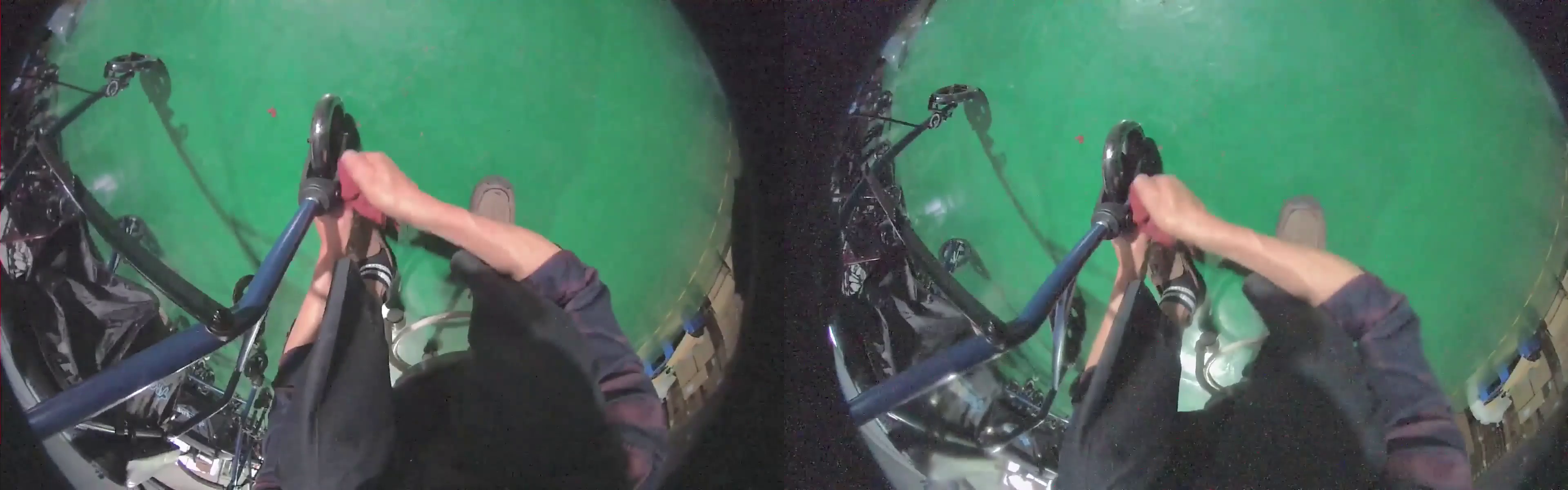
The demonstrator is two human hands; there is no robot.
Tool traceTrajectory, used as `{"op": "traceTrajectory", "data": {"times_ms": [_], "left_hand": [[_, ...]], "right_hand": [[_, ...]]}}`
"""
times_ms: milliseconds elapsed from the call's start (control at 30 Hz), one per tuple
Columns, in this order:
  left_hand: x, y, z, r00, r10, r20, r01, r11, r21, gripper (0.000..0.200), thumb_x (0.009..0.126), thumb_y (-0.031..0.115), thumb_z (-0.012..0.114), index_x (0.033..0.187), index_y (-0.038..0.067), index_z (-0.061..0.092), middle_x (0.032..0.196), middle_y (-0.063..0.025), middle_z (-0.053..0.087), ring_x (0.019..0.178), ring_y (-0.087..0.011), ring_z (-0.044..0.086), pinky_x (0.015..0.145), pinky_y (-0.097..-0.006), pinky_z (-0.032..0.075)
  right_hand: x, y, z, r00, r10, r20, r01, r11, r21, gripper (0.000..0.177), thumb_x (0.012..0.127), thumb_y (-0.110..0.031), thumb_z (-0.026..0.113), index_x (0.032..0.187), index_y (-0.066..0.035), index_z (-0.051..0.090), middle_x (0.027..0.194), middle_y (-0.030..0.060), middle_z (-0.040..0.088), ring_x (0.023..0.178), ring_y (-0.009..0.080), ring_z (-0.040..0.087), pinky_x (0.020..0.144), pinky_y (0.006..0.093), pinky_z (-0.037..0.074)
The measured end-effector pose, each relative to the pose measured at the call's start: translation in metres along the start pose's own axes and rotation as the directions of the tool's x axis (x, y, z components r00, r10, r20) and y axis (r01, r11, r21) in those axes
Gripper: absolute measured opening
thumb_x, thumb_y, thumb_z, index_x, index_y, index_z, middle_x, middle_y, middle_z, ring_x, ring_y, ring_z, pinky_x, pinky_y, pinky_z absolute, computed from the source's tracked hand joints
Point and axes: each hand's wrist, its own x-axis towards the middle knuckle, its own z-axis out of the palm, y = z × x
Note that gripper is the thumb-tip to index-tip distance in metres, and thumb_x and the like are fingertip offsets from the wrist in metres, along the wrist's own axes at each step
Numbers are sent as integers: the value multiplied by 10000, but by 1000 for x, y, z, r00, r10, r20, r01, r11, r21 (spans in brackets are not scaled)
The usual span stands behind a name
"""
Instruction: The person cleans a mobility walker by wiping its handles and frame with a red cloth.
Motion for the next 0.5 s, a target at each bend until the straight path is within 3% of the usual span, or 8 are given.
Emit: {"op": "traceTrajectory", "data": {"times_ms": [100,200,267,300,367,400,467,500], "left_hand": [[0,2,-4,1000,9,-9,-8,1000,21,362,911,65,628,1252,48,508,1149,-63,575,1009,-153,564,903,-278,452],[-1,2,-2,1000,1,-21,0,999,32,358,916,75,624,1253,52,503,1152,-63,568,1019,-150,557,911,-278,447],[-1,0,-1,1000,2,-23,-1,999,40,356,920,81,622,1253,55,499,1155,-64,563,1026,-147,552,916,-279,444],[-1,-1,0,1000,3,-18,-2,999,49,355,922,84,620,1254,57,498,1156,-64,561,1030,-146,549,919,-279,442],[-2,-1,-1,1000,4,-2,-4,998,67,353,925,91,618,1254,60,494,1158,-64,556,1036,-144,544,925,-279,439],[-2,-1,0,1000,0,8,-1,997,73,352,927,94,617,1254,62,492,1159,-64,554,1040,-143,542,927,-280,437],[0,0,4,1000,1,22,-2,997,80,349,931,100,614,1255,65,489,1161,-64,549,1047,-141,537,933,-280,433],[2,1,7,1000,-2,24,1,997,81,348,933,103,613,1255,66,487,1163,-64,546,1050,-140,534,935,-280,432]], "right_hand": [[50,0,-13,986,102,-134,-84,987,134,454,891,-366,347,696,-11,552,567,95,526,505,225,479,489,340,393],[48,-3,-10,999,30,-41,-28,999,38,451,900,-363,353,709,-10,559,558,86,523,506,213,466,483,339,379],[11,-20,-4,980,193,49,-193,981,-15,421,903,-338,366,720,-15,566,599,89,542,507,213,457,520,340,394],[3,-15,-2,982,168,87,-171,985,23,416,907,-331,371,720,-17,568,614,89,547,517,213,459,529,338,399],[-11,-8,-2,978,77,194,-111,979,171,399,917,-309,384,720,-20,576,659,88,561,546,216,467,554,335,413],[-20,-16,-6,981,-142,135,135,989,58,380,932,-315,392,788,-19,583,690,99,581,577,234,508,567,352,433],[-19,-21,-4,835,-550,15,536,808,-245,341,948,-321,417,902,-25,580,741,110,611,622,257,566,584,369,459],[-13,-16,1,780,-624,-55,544,718,-435,321,950,-322,432,948,-32,570,762,110,623,636,263,584,590,369,466]]}}
